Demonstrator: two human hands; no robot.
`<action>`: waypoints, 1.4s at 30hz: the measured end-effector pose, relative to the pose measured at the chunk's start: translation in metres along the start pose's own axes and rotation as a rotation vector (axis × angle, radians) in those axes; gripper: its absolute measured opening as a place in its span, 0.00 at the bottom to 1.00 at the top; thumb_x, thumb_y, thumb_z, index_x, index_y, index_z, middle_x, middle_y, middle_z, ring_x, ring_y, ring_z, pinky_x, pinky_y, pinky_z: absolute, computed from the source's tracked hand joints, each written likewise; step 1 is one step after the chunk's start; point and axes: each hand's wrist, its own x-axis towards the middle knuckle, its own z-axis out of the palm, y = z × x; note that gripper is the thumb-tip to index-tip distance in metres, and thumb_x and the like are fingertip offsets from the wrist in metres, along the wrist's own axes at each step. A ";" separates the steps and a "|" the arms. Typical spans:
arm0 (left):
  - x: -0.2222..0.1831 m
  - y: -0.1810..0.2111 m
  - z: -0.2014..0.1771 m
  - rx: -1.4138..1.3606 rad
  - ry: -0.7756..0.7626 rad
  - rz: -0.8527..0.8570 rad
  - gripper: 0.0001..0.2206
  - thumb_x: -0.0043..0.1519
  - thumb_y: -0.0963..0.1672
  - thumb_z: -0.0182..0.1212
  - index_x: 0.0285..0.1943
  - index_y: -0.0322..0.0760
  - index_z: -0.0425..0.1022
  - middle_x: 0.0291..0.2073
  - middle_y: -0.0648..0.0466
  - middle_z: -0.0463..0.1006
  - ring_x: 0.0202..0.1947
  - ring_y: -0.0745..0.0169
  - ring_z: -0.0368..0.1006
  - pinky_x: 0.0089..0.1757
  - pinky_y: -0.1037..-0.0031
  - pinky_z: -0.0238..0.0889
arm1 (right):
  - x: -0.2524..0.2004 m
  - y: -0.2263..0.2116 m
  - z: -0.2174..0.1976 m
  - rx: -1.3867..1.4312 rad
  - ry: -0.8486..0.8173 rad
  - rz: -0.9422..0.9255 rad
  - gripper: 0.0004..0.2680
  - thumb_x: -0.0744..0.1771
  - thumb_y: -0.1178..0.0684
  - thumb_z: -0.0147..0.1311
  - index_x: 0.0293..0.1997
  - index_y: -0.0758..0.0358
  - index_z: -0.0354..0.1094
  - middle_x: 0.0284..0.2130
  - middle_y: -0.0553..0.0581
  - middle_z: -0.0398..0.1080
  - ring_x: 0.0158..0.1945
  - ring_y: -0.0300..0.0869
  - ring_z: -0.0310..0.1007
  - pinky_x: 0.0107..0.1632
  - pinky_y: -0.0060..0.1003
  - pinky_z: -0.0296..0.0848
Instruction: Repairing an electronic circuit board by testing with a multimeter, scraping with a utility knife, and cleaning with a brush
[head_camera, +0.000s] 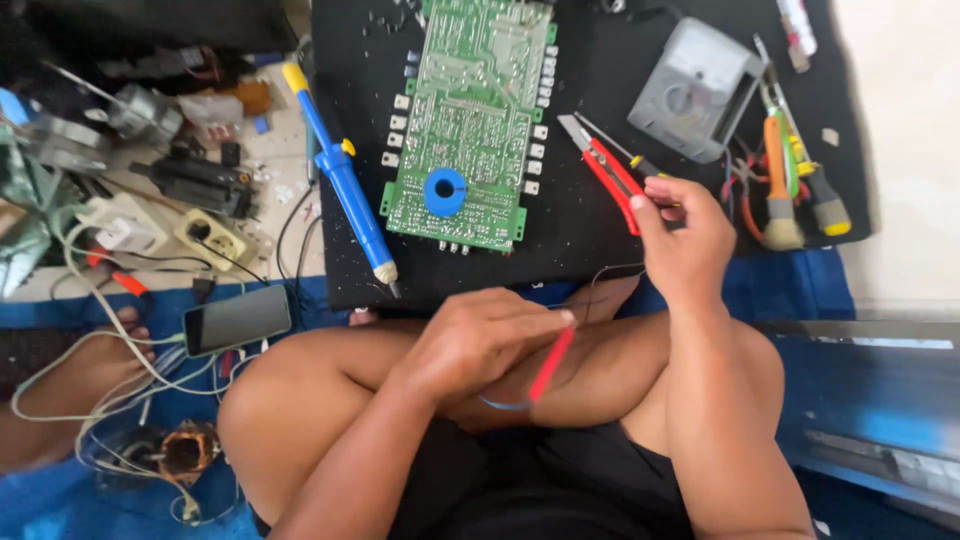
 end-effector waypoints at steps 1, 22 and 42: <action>-0.002 -0.005 0.004 0.007 -0.003 0.016 0.12 0.62 0.34 0.56 0.48 0.37 0.83 0.37 0.45 0.85 0.37 0.37 0.80 0.41 0.55 0.76 | -0.002 0.000 0.003 0.003 0.016 -0.007 0.07 0.65 0.62 0.69 0.47 0.64 0.78 0.37 0.59 0.79 0.40 0.49 0.79 0.45 0.38 0.79; 0.000 -0.046 0.000 0.557 0.419 -0.153 0.23 0.61 0.39 0.65 0.67 0.43 0.69 0.62 0.43 0.66 0.56 0.38 0.69 0.55 0.48 0.66 | -0.014 -0.010 -0.030 1.438 0.432 0.661 0.14 0.65 0.57 0.57 0.57 0.65 0.71 0.40 0.58 0.74 0.35 0.37 0.70 0.43 0.30 0.74; 0.104 -0.112 0.103 0.655 -0.055 -0.274 0.34 0.51 0.47 0.75 0.67 0.40 0.66 0.58 0.41 0.70 0.54 0.32 0.74 0.50 0.48 0.72 | -0.011 0.000 -0.037 2.057 0.311 0.585 0.10 0.67 0.52 0.56 0.53 0.58 0.73 0.40 0.57 0.70 0.41 0.39 0.66 0.45 0.28 0.71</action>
